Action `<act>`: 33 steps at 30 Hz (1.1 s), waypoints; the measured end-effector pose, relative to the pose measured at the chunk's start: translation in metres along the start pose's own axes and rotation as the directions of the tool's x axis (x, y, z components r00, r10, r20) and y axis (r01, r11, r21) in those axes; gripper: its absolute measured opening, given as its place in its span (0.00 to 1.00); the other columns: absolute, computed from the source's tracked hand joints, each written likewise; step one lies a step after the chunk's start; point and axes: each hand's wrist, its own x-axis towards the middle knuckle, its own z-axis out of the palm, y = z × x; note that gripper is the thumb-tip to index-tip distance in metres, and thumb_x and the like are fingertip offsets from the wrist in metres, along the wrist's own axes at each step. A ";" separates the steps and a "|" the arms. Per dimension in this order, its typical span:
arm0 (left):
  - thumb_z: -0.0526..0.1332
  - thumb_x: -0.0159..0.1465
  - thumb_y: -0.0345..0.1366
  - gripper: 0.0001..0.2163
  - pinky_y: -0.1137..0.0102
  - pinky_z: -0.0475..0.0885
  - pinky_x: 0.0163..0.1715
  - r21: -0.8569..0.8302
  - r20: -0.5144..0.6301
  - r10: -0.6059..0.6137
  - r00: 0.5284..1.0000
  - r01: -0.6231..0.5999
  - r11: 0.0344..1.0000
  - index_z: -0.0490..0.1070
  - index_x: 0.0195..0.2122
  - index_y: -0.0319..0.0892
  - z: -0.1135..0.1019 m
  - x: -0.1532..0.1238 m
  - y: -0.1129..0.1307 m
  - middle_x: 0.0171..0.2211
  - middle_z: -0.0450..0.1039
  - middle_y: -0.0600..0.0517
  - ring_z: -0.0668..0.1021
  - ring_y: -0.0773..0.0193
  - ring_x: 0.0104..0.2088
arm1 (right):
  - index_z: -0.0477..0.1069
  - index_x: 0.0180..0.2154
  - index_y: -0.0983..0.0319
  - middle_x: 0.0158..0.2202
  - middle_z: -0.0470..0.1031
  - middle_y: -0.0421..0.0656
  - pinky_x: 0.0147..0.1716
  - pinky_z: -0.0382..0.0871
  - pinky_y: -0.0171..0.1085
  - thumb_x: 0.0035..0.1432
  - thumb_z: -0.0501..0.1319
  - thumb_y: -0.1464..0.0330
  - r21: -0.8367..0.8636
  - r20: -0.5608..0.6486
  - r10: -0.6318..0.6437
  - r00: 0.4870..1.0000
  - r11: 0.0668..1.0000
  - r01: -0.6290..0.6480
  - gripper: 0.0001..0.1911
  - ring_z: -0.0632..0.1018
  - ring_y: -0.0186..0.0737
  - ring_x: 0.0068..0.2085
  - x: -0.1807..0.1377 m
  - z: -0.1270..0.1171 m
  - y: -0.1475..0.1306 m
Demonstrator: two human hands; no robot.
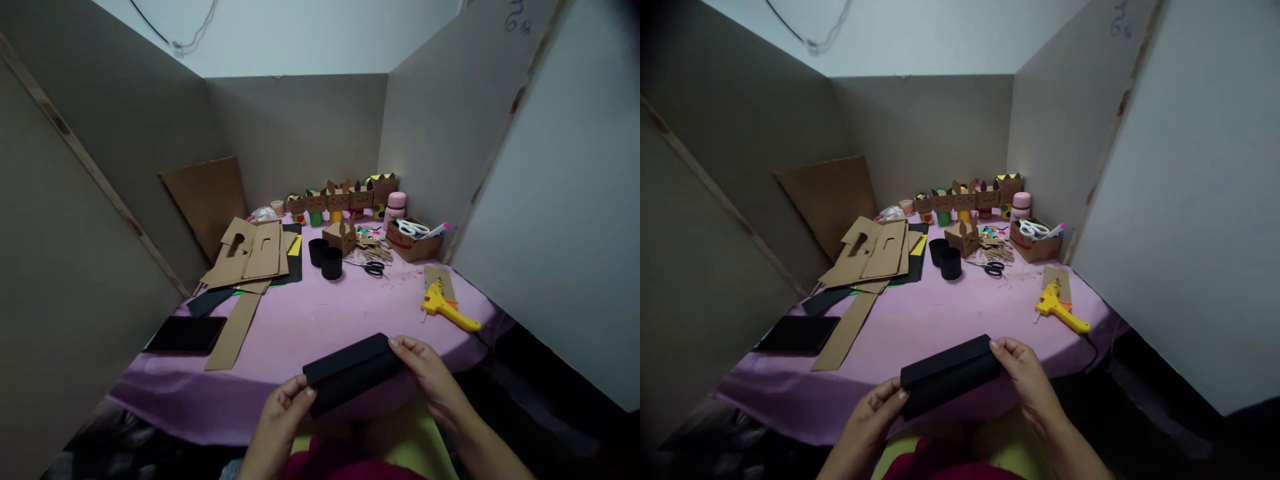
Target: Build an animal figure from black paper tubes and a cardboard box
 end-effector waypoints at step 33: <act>0.66 0.51 0.37 0.11 0.54 0.54 0.59 0.434 -0.035 0.459 0.888 -0.401 0.807 0.79 0.36 0.56 0.033 -0.032 0.026 0.37 0.81 0.50 0.80 0.50 0.40 | 0.79 0.30 0.56 0.33 0.80 0.44 0.34 0.69 0.41 0.45 0.69 0.60 0.229 0.024 0.139 0.990 0.963 -0.141 0.09 0.77 0.47 0.35 -0.005 0.021 0.008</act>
